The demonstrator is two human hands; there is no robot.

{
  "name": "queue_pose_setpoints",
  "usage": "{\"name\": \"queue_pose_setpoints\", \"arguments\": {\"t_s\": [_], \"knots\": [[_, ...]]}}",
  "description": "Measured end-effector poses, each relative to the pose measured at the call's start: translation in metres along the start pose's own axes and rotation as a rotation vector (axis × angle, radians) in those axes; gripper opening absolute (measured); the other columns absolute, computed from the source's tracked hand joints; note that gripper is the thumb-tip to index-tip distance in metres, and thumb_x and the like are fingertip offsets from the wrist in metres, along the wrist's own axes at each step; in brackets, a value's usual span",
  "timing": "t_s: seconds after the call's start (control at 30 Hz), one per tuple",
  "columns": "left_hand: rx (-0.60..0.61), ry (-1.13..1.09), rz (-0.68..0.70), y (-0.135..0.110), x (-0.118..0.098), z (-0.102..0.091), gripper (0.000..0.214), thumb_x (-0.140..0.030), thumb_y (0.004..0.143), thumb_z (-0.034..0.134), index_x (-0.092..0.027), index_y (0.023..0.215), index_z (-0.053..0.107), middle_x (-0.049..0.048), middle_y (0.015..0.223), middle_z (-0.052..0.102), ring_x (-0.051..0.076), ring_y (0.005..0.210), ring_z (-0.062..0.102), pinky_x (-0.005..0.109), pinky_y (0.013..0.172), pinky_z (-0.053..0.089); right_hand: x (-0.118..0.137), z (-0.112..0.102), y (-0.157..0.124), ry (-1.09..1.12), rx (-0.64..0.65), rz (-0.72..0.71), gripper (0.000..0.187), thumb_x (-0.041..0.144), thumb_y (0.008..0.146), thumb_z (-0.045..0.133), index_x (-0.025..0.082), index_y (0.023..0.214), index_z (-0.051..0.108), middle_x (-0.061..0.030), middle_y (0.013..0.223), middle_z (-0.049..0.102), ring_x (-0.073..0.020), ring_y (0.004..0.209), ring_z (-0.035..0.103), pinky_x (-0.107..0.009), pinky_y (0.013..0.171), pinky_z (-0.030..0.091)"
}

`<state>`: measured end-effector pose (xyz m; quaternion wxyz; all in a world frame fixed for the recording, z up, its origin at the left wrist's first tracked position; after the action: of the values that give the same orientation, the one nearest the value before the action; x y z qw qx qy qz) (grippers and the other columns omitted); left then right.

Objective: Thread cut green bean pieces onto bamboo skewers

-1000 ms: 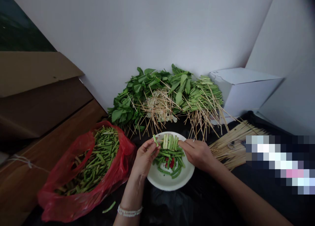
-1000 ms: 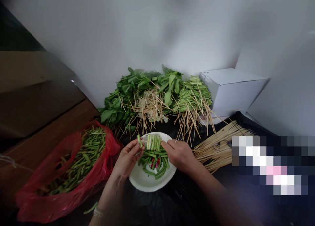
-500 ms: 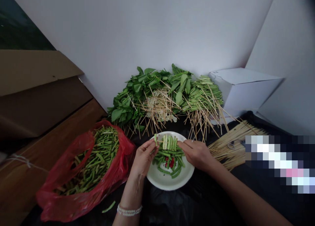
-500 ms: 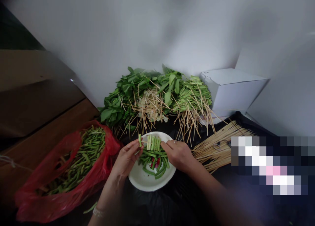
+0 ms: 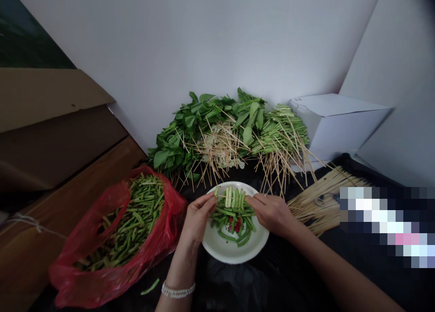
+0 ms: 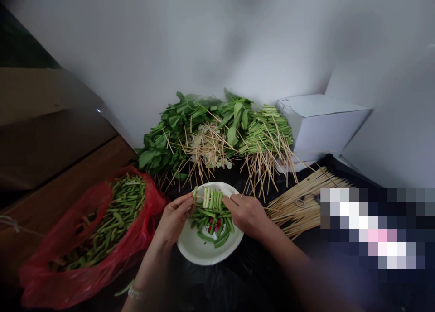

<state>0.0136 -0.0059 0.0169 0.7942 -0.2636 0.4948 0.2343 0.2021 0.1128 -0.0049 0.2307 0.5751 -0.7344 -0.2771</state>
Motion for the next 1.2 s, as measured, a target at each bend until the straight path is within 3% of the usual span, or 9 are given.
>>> {"name": "queue_pose_setpoints", "arguments": {"t_s": [0.27, 0.47, 0.7, 0.93, 1.07, 1.2], "knots": [[0.041, 0.152, 0.024, 0.007, 0.005, -0.006, 0.033, -0.025, 0.059, 0.084, -0.015, 0.089, 0.076, 0.0051, 0.08, 0.076, 0.012, 0.069, 0.067, 0.022, 0.07, 0.052, 0.001, 0.002, -0.001, 0.017, 0.017, 0.014, 0.027, 0.009, 0.089, 0.04, 0.013, 0.103, 0.063, -0.0029, 0.075, 0.062, -0.014, 0.065, 0.056, -0.026, 0.06, 0.04], [0.04, 0.047, 0.036, 0.007, 0.004, 0.0, 0.029, -0.028, 0.056, 0.086, -0.015, 0.08, 0.077, 0.0043, 0.081, 0.076, 0.011, 0.072, 0.066, 0.02, 0.072, 0.052, 0.002, -0.001, 0.001, 0.013, -0.009, 0.008, 0.027, 0.012, 0.092, 0.038, 0.013, 0.102, 0.062, -0.0029, 0.074, 0.062, -0.0134, 0.065, 0.056, -0.025, 0.06, 0.039], [0.029, -0.026, -0.064, 0.006, 0.002, -0.001, 0.029, -0.022, 0.049, 0.089, -0.014, 0.073, 0.075, 0.0006, 0.068, 0.072, 0.007, 0.06, 0.061, 0.018, 0.064, 0.05, 0.003, 0.001, 0.0, 0.024, -0.021, 0.009, 0.027, 0.011, 0.091, 0.038, 0.013, 0.101, 0.063, -0.0024, 0.072, 0.06, -0.0135, 0.064, 0.056, -0.025, 0.06, 0.039], [0.123, 0.059, -0.12, 0.006, 0.008, 0.002, 0.024, -0.024, 0.054, 0.087, -0.013, 0.072, 0.074, 0.004, 0.078, 0.073, 0.01, 0.068, 0.063, 0.02, 0.066, 0.049, 0.006, 0.002, 0.0, 0.036, -0.022, -0.01, 0.026, 0.012, 0.091, 0.04, 0.014, 0.102, 0.063, -0.0023, 0.073, 0.061, -0.0129, 0.063, 0.056, -0.025, 0.059, 0.039], [0.186, 0.267, -0.001, 0.007, 0.002, 0.001, 0.023, -0.029, 0.064, 0.08, -0.015, 0.081, 0.075, 0.0058, 0.084, 0.073, 0.014, 0.074, 0.063, 0.025, 0.073, 0.049, 0.001, 0.0, 0.001, -0.007, -0.057, -0.017, 0.026, 0.012, 0.092, 0.04, 0.012, 0.102, 0.063, -0.0032, 0.073, 0.062, -0.0129, 0.064, 0.056, -0.025, 0.059, 0.039], [0.212, 0.827, 0.309, 0.004, -0.006, -0.005, 0.016, -0.023, 0.078, 0.066, -0.018, 0.089, 0.076, 0.0069, 0.089, 0.07, 0.019, 0.083, 0.063, 0.031, 0.079, 0.047, -0.003, -0.001, 0.0, -0.082, -0.106, -0.002, 0.022, 0.016, 0.092, 0.045, 0.011, 0.102, 0.063, -0.0028, 0.072, 0.061, -0.0128, 0.061, 0.054, -0.026, 0.058, 0.038]]}}
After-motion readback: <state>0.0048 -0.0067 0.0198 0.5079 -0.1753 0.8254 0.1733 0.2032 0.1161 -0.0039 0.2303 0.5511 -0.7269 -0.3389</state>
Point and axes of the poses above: each hand's wrist, its own y-axis towards the middle knuckle, its own z-axis out of the palm, x = y × z, the point moved 1 cm from there along y, towards the middle knuckle
